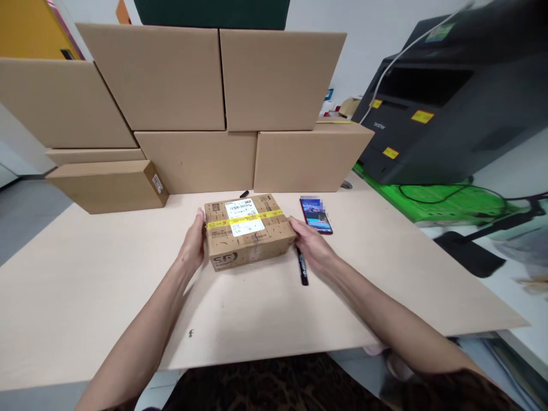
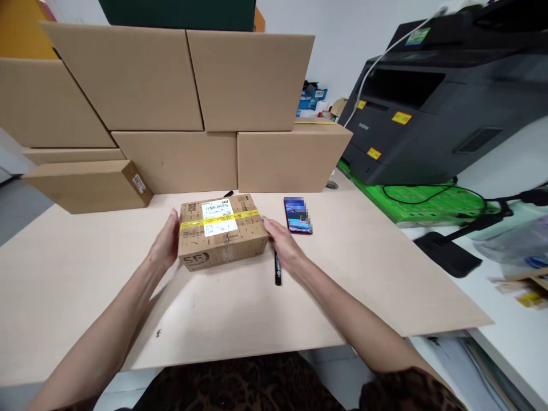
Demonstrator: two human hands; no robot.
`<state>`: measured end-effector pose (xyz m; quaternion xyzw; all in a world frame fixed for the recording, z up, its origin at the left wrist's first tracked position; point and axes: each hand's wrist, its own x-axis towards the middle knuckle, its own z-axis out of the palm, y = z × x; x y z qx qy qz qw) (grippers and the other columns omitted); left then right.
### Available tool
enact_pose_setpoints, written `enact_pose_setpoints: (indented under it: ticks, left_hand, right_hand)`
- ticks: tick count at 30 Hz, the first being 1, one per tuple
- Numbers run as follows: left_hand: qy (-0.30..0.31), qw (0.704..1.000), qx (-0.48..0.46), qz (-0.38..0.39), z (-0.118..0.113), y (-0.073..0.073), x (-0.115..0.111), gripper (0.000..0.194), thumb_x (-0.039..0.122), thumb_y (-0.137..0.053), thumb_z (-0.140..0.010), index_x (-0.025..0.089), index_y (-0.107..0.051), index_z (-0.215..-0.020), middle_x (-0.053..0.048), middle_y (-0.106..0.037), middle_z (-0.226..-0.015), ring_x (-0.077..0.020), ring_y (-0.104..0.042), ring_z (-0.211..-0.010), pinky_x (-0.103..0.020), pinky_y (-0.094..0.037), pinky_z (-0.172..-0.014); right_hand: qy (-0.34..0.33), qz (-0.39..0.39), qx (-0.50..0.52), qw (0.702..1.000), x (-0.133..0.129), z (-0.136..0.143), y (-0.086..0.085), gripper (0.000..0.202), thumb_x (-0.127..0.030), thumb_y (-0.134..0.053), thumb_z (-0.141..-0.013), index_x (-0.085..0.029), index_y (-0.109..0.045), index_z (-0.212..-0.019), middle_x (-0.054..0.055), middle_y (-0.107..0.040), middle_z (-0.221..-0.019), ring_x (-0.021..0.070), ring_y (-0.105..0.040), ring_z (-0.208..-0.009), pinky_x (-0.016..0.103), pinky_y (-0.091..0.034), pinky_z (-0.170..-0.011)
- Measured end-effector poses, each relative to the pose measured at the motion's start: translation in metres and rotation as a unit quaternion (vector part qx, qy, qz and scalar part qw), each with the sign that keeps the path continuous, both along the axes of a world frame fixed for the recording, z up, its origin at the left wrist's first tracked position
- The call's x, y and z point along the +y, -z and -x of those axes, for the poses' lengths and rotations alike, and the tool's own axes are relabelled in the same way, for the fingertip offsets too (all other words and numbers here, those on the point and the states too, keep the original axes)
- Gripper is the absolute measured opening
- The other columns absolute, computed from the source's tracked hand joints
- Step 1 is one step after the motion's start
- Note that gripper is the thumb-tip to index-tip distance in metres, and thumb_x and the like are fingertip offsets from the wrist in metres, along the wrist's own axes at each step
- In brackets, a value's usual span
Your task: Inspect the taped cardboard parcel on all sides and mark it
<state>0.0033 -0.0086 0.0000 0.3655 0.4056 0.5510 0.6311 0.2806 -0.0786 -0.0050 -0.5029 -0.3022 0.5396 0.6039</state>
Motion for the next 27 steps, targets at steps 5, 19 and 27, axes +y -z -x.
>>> enact_pose_setpoints:
  ticks: [5, 19, 27]
  left_hand:
    - [0.009, 0.999, -0.048, -0.005, -0.008, -0.019, -0.016, 0.056, 0.045, -0.087, -0.086, 0.020, -0.064, -0.131, -0.014, -0.082, -0.123, -0.0318, -0.081, -0.113, -0.045, -0.067, -0.098]
    - [0.127, 0.991, -0.043, 0.013, 0.003, -0.017, -0.019, 0.077, 0.082, -0.074, -0.084, 0.019, -0.072, -0.129, -0.016, -0.084, -0.117, -0.0401, -0.078, -0.123, -0.052, -0.068, -0.100]
    - [0.210, 0.952, -0.168, 0.145, 0.014, -0.011, -0.013, 0.068, 0.073, -0.053, -0.103, 0.015, -0.074, -0.132, -0.018, -0.085, -0.116, -0.0404, -0.077, -0.124, -0.059, -0.060, -0.109]
  right_hand:
    - [-0.062, -0.127, -0.027, 0.990, 0.010, 0.028, -0.006, 0.060, -0.071, -0.080, -0.086, -0.031, -0.077, -0.130, 0.003, -0.076, -0.147, 0.0275, -0.065, -0.145, 0.044, -0.047, -0.126]
    - [-0.057, -0.079, 0.056, 0.994, 0.005, 0.009, -0.005, 0.087, -0.078, -0.080, -0.076, -0.037, -0.062, -0.150, 0.003, -0.073, -0.151, 0.0337, -0.067, -0.142, 0.049, -0.059, -0.110]
    - [0.019, -0.245, -0.141, 0.959, 0.011, -0.009, 0.001, 0.071, -0.087, -0.062, -0.088, -0.040, -0.071, -0.140, 0.000, -0.062, -0.163, 0.0354, -0.044, -0.162, 0.057, -0.036, -0.133]
